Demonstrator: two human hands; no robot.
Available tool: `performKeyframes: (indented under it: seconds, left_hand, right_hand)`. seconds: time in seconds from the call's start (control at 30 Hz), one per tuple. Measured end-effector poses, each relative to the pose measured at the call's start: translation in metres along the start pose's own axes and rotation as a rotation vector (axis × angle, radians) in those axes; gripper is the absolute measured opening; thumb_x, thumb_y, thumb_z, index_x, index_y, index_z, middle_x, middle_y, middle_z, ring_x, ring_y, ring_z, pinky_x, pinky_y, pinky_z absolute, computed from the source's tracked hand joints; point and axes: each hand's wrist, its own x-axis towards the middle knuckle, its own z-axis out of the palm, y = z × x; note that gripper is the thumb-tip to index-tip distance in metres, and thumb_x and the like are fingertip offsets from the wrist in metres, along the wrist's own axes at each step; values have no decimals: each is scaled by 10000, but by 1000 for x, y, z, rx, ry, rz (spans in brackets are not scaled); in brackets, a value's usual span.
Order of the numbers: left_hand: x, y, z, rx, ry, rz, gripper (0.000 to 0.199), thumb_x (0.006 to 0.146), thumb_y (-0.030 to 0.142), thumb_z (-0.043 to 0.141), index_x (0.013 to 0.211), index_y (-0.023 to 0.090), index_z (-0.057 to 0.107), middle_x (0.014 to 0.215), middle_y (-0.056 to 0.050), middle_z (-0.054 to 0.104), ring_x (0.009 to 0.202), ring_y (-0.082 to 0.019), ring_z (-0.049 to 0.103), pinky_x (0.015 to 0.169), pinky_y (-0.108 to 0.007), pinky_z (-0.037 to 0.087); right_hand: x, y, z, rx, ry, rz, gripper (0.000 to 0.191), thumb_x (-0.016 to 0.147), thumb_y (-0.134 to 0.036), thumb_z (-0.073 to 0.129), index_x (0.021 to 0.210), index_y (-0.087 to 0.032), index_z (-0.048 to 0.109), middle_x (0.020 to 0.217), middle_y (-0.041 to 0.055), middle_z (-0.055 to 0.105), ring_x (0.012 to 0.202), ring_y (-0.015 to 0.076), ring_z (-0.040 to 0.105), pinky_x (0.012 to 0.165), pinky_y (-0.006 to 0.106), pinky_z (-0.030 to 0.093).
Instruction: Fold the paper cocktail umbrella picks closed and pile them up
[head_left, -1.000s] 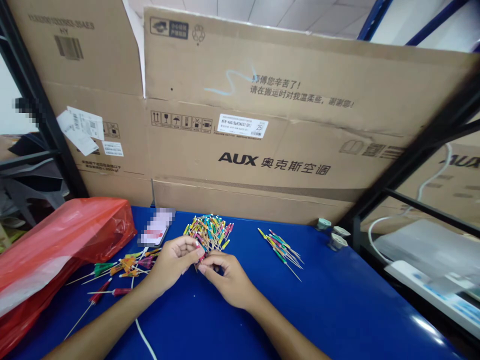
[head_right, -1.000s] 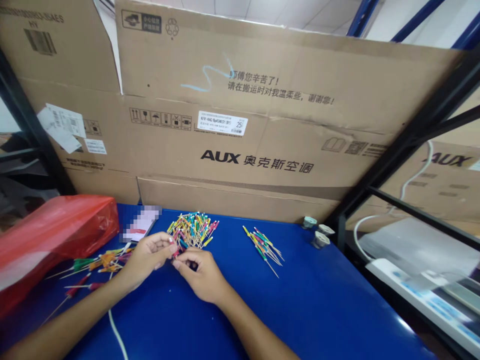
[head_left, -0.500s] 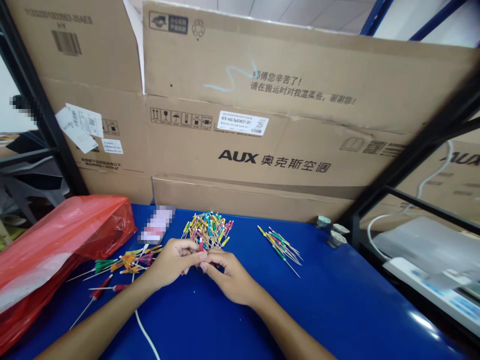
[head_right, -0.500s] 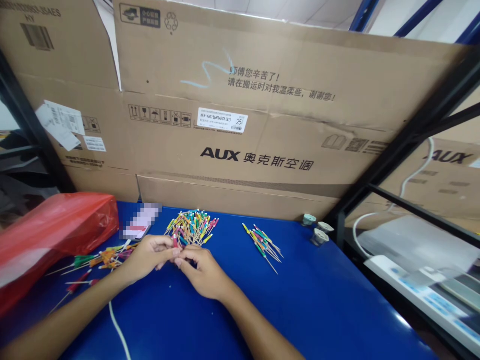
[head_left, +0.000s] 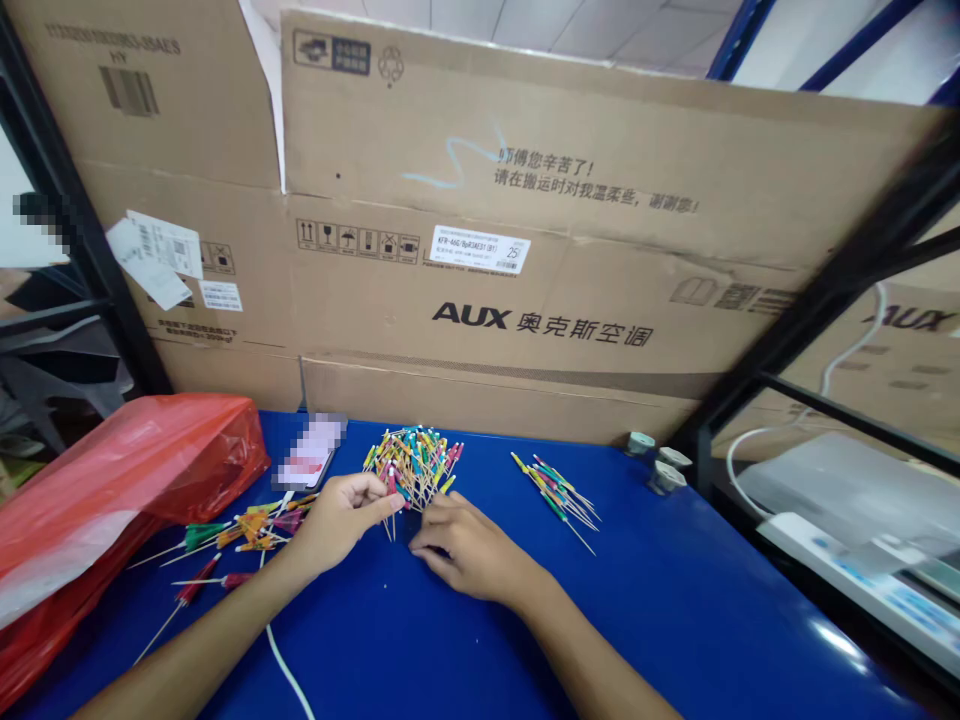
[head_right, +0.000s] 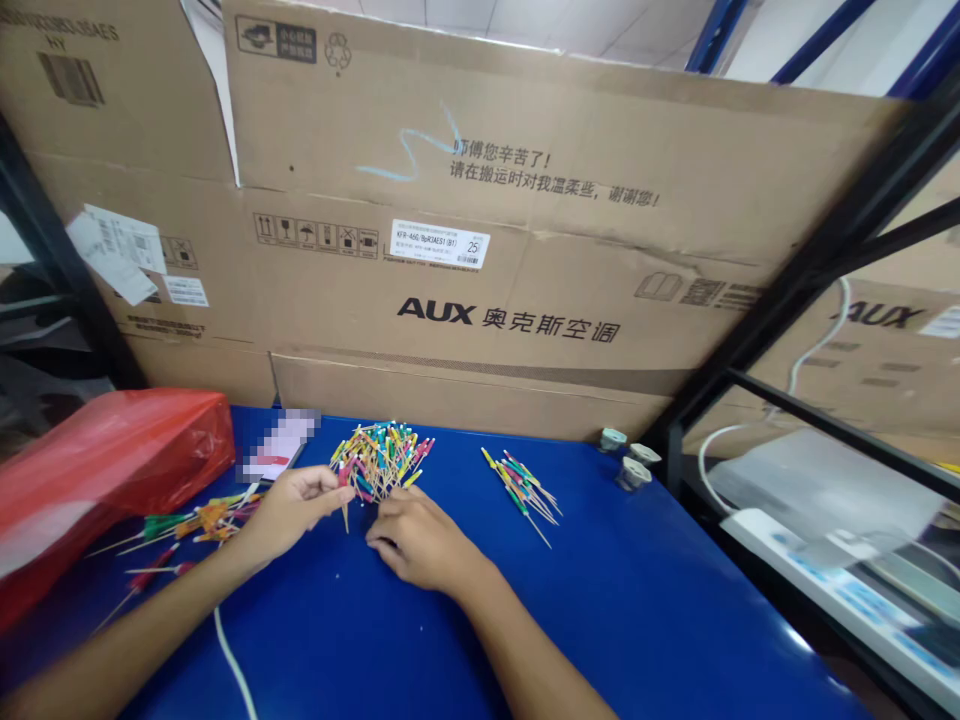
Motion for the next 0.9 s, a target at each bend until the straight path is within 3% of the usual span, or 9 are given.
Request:
performKeyframes:
  seconds: [0.2, 0.33, 0.5, 0.9]
  left_hand:
    - [0, -4, 0, -5, -21, -20, 355, 784, 485, 717, 701, 172, 570, 487, 82, 442, 419, -78, 399, 434, -187, 280]
    - [-1, -4, 3, 1, -92, -35, 326, 793, 474, 710, 749, 174, 590, 522, 60, 537, 430, -97, 496, 432, -186, 317]
    - [-9, 1, 11, 44, -229, -40, 304, 801, 451, 703, 809, 151, 655, 787, -40, 732, 454, -89, 536, 446, -199, 368]
    - [-15, 8, 13, 152, -225, -30, 318, 796, 456, 712, 798, 140, 736, 637, -14, 683, 464, -84, 451, 448, -198, 290]
  right_hand:
    - [6, -2, 7, -124, 28, 25, 168, 937, -167, 480, 893, -164, 642, 856, 77, 635, 839, 201, 528, 829, 332, 408]
    - [4, -1, -2, 71, 194, 113, 148, 968, -222, 487, 945, -189, 630, 802, 39, 595, 786, 178, 516, 774, 302, 416]
    - [2, -5, -7, 331, 397, 252, 166, 978, -304, 524, 935, -195, 641, 774, 13, 564, 720, 147, 499, 703, 267, 414]
    - [-1, -7, -13, 500, 390, 183, 169, 950, -315, 577, 950, -195, 694, 780, 19, 587, 740, 153, 532, 727, 293, 433]
